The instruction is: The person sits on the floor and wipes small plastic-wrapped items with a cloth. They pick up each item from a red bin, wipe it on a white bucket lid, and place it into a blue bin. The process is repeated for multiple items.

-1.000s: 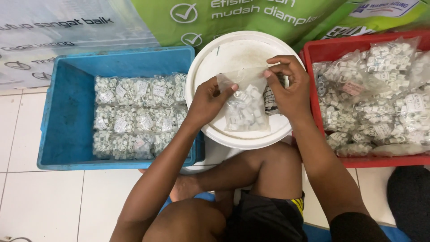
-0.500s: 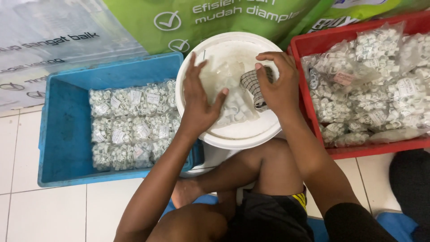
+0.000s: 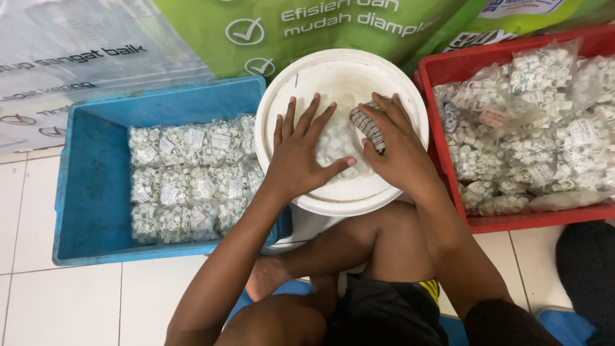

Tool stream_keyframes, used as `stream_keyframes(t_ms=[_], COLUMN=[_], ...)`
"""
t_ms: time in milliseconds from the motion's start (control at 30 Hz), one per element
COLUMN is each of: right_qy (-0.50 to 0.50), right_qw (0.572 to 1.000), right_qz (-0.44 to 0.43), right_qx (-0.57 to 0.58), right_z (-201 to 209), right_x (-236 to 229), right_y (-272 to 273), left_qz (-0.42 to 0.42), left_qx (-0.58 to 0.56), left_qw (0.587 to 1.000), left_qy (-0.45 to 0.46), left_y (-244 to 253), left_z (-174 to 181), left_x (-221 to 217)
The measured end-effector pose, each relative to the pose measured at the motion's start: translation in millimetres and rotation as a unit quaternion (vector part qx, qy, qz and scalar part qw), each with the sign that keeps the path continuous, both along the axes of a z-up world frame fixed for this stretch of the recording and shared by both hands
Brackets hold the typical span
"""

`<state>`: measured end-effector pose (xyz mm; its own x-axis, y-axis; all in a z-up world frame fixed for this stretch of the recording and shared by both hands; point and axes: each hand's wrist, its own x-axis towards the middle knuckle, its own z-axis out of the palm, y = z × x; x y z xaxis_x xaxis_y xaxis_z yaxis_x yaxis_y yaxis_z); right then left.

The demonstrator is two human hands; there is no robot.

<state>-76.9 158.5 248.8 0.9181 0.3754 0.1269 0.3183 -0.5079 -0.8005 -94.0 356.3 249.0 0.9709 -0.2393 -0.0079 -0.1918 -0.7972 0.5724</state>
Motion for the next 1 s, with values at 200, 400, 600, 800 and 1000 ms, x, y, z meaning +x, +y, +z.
stream_keyframes(t_ms=[200, 400, 600, 800, 1000], right_qy=[-0.055, -0.169, -0.124, -0.031, -0.037], right_qw=[0.997, 0.978, 0.982, 0.996, 0.997], right_qz=[-0.055, -0.055, 0.067, 0.08, 0.056], right_qx=[-0.003, 0.113, 0.125, 0.007, -0.022], right_z=[-12.6, -10.8, -5.1, 1.3, 15.5], right_x=[2.7, -0.7, -7.3, 31.5, 18.3], right_y=[-1.6, -3.7, 13.7, 30.1, 31.1], left_qz=[-0.017, -0.023, -0.005, -0.02, -0.024], left_qx=[-0.03, -0.022, 0.009, 0.035, 0.059], left_qw=[0.997, 0.999, 1.0, 0.997, 0.995], left_qy=[-0.066, -0.025, 0.014, 0.064, 0.076], left_y=[0.5, 2.1, 3.3, 3.1, 2.2], left_z=[-6.2, -10.2, -12.7, 2.9, 6.0], left_x=[-4.1, 2.9, 8.6, 9.2, 7.4])
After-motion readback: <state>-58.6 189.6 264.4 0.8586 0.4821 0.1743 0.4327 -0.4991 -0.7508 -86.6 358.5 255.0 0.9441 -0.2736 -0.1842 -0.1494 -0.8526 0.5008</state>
